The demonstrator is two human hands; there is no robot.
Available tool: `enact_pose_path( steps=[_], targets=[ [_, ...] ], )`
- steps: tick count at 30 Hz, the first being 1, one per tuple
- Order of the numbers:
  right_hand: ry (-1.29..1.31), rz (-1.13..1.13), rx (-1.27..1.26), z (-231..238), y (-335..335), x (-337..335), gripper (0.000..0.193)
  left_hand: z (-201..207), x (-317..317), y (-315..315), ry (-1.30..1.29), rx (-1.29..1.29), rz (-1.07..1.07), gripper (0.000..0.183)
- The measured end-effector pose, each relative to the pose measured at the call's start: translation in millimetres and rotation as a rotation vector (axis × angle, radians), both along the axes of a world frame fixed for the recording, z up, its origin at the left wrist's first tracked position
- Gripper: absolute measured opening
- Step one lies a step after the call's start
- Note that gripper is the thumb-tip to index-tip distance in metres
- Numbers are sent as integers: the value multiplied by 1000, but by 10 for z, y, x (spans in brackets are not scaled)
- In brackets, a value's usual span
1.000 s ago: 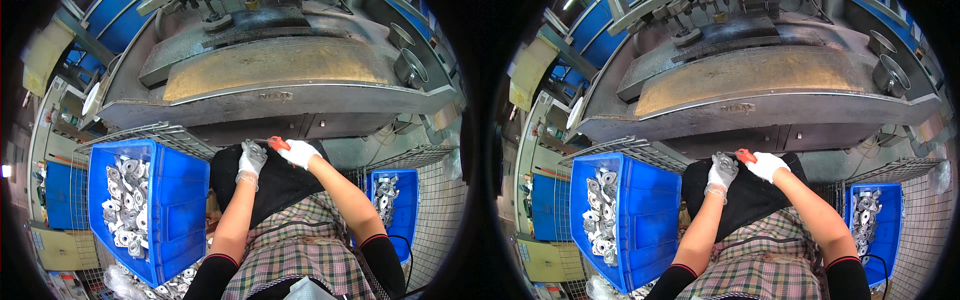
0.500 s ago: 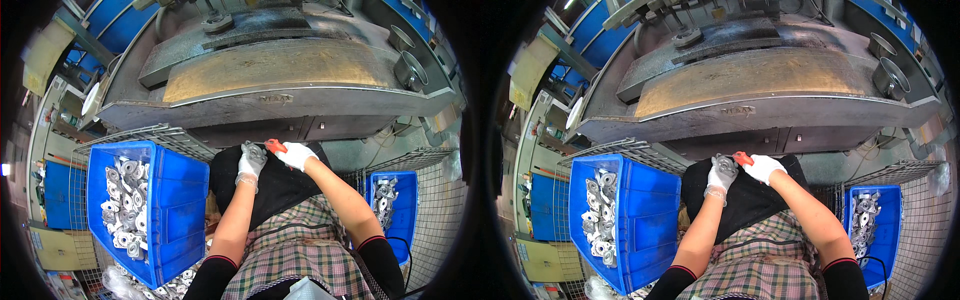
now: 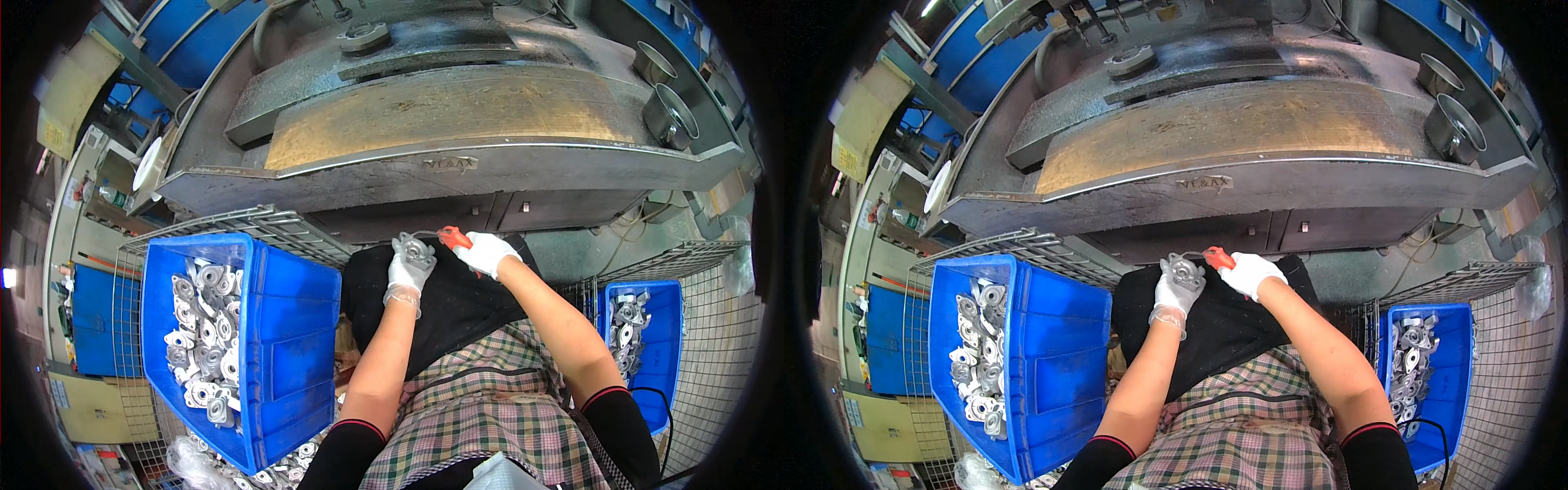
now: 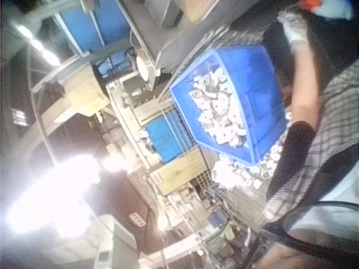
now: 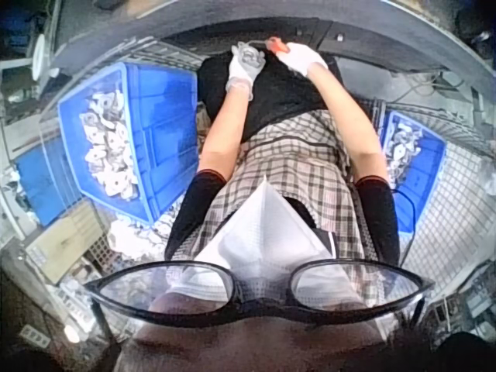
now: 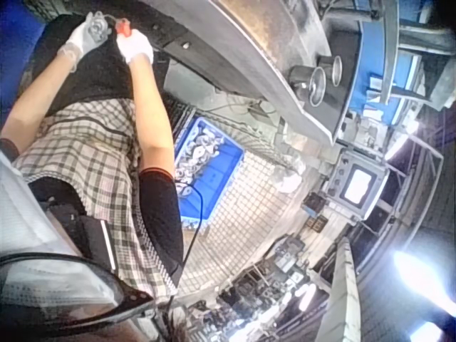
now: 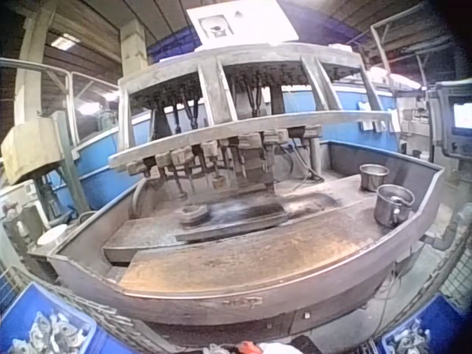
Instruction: Using an air gun to clean debris from metal components and placing them on a machine for processing.
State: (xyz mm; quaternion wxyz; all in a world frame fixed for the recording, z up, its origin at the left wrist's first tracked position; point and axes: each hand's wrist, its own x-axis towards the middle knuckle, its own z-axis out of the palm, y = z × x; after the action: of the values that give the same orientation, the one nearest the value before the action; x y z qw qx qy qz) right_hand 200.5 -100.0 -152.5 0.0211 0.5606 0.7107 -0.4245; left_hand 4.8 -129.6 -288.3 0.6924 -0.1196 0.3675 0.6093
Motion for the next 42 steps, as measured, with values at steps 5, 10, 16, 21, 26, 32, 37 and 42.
enact_pose_path(
  steps=[5,10,16,21,26,32,37,42],
  targets=[
    [-2,1,8,32,-7,33,40,0,5,12,3,5,3,55],
    [-6,10,22,99,-50,13,40,-63,1,38,-30,43,-17,58],
    [-103,152,236,254,-189,-149,42,-721,-370,2,-703,196,14,59],
    [-173,102,139,450,-196,-87,41,-213,-36,21,-2556,-347,1325,61],
    [-216,149,254,549,-248,-120,38,238,79,-30,-2540,-238,1496,55],
    [-228,183,287,611,-263,-210,36,279,78,-45,-2542,-194,1521,47],
    [-232,183,274,625,-267,-248,35,260,84,-13,-2551,-164,1564,48],
    [-238,176,257,608,-268,-259,34,184,78,-12,-2545,-143,1551,50]
  ],
)
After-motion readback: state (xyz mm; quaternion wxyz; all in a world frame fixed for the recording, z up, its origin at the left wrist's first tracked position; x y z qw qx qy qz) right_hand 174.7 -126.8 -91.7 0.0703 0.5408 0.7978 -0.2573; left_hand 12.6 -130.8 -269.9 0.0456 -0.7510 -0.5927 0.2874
